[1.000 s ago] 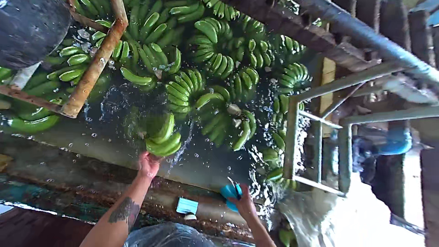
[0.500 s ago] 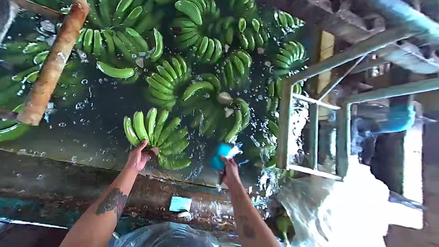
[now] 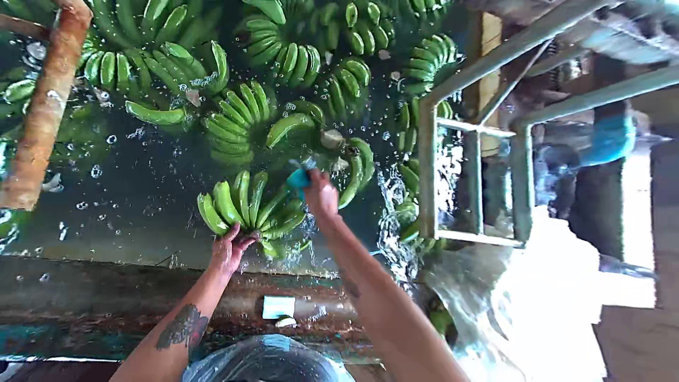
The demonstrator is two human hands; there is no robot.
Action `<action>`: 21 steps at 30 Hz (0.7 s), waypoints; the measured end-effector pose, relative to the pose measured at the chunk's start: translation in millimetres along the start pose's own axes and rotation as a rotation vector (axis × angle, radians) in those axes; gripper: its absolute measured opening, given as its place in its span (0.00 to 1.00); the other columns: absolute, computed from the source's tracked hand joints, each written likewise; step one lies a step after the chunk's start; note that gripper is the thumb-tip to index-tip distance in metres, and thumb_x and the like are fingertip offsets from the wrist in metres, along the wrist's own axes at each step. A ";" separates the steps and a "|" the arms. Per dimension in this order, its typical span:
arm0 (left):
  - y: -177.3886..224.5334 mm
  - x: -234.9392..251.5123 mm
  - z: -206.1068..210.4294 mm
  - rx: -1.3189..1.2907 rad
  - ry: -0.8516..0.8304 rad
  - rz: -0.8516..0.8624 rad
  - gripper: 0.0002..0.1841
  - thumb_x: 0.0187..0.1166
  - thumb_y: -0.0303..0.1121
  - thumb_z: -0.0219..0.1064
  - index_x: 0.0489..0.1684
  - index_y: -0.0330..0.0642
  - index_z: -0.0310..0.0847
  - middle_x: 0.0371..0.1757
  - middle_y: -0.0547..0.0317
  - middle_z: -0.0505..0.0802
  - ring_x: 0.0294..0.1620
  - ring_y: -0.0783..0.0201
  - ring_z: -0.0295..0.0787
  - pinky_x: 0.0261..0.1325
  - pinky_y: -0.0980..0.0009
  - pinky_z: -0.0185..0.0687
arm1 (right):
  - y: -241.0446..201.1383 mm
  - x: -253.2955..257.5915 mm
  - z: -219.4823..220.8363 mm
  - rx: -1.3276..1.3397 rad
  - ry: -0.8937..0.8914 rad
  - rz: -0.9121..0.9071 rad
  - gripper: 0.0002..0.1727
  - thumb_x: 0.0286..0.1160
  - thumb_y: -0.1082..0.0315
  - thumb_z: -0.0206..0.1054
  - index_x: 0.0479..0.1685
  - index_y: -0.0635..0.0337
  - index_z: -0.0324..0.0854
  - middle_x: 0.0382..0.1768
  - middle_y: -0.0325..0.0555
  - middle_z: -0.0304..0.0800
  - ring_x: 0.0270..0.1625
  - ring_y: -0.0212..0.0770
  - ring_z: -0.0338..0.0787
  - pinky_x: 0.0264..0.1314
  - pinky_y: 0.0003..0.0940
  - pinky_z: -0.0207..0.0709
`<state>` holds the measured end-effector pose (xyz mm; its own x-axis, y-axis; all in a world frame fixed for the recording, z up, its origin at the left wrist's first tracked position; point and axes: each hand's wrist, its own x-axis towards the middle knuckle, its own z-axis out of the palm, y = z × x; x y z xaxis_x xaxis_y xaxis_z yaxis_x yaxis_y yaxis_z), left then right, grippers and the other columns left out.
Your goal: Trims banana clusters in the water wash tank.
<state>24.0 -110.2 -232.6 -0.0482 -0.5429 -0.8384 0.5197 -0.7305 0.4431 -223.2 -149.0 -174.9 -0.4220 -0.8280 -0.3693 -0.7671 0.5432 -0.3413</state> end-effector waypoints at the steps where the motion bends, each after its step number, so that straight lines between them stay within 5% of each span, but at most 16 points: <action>1: -1.9 0.2 -5.4 -0.017 -0.019 -0.017 0.20 0.90 0.32 0.56 0.76 0.32 0.63 0.56 0.37 0.89 0.47 0.47 0.93 0.50 0.50 0.92 | 18.2 2.6 -18.2 -0.003 0.077 -0.027 0.25 0.79 0.67 0.68 0.76 0.58 0.77 0.68 0.71 0.81 0.55 0.72 0.90 0.50 0.72 0.84; 3: 4.0 3.8 -18.3 0.061 -0.055 -0.014 0.24 0.92 0.37 0.54 0.81 0.35 0.61 0.65 0.39 0.86 0.58 0.48 0.90 0.57 0.48 0.89 | 55.7 -9.5 -49.6 0.044 0.061 -0.071 0.26 0.74 0.68 0.73 0.72 0.64 0.77 0.64 0.71 0.83 0.59 0.72 0.88 0.56 0.73 0.81; 6: 32.6 25.9 -35.6 0.198 0.024 0.089 0.28 0.92 0.49 0.52 0.84 0.41 0.63 0.74 0.46 0.83 0.70 0.52 0.83 0.68 0.51 0.84 | 107.1 -62.6 -61.7 0.055 -0.340 -0.032 0.30 0.66 0.66 0.80 0.71 0.60 0.80 0.60 0.64 0.89 0.64 0.64 0.88 0.69 0.69 0.77; 8: 51.9 39.4 -43.4 0.245 0.028 0.046 0.30 0.90 0.57 0.50 0.84 0.48 0.65 0.72 0.49 0.84 0.69 0.53 0.84 0.67 0.51 0.83 | 134.4 -97.1 -53.6 -0.019 -0.667 -0.047 0.34 0.64 0.59 0.83 0.73 0.58 0.81 0.63 0.63 0.88 0.68 0.64 0.86 0.74 0.69 0.73; 10: 62.1 37.2 -46.6 0.296 -0.036 -0.065 0.30 0.90 0.57 0.49 0.83 0.48 0.64 0.69 0.48 0.85 0.65 0.52 0.86 0.62 0.52 0.84 | 138.3 -118.8 -48.5 -0.030 -0.809 -0.027 0.37 0.66 0.51 0.82 0.75 0.58 0.80 0.69 0.66 0.84 0.73 0.66 0.82 0.77 0.70 0.69; 12: 60.6 20.3 -43.5 0.272 -0.124 -0.169 0.29 0.92 0.52 0.48 0.84 0.43 0.60 0.70 0.41 0.84 0.64 0.45 0.88 0.60 0.47 0.88 | 118.0 -131.9 -41.8 0.150 -0.662 0.058 0.29 0.82 0.51 0.69 0.76 0.59 0.79 0.67 0.61 0.86 0.68 0.58 0.87 0.75 0.62 0.76; 15: 38.9 -12.3 -22.8 0.193 -0.089 -0.178 0.22 0.90 0.34 0.49 0.81 0.38 0.59 0.69 0.37 0.81 0.60 0.43 0.88 0.54 0.45 0.89 | 67.4 -131.2 -12.6 0.375 -0.286 0.154 0.24 0.93 0.55 0.52 0.72 0.61 0.81 0.44 0.53 0.93 0.42 0.48 0.91 0.52 0.51 0.84; 17: 19.8 -32.8 -9.8 0.134 -0.079 -0.163 0.22 0.88 0.29 0.48 0.80 0.37 0.58 0.70 0.36 0.80 0.61 0.43 0.87 0.55 0.45 0.88 | 40.6 -120.2 0.0 0.327 -0.173 0.203 0.22 0.93 0.56 0.52 0.64 0.64 0.83 0.43 0.59 0.92 0.48 0.57 0.92 0.57 0.59 0.81; 21: -16.1 -67.6 6.1 0.056 -0.069 -0.137 0.21 0.86 0.25 0.49 0.78 0.34 0.59 0.67 0.36 0.81 0.60 0.43 0.87 0.57 0.45 0.88 | 19.7 -107.2 9.0 0.120 -0.275 0.254 0.23 0.94 0.54 0.50 0.63 0.64 0.82 0.53 0.64 0.92 0.62 0.63 0.90 0.66 0.63 0.79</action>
<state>13.7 -64.3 -181.1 -0.1750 -0.4621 -0.8694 0.4563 -0.8205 0.3443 -188.7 -48.3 -149.9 -0.4335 -0.6055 -0.6674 -0.5861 0.7520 -0.3015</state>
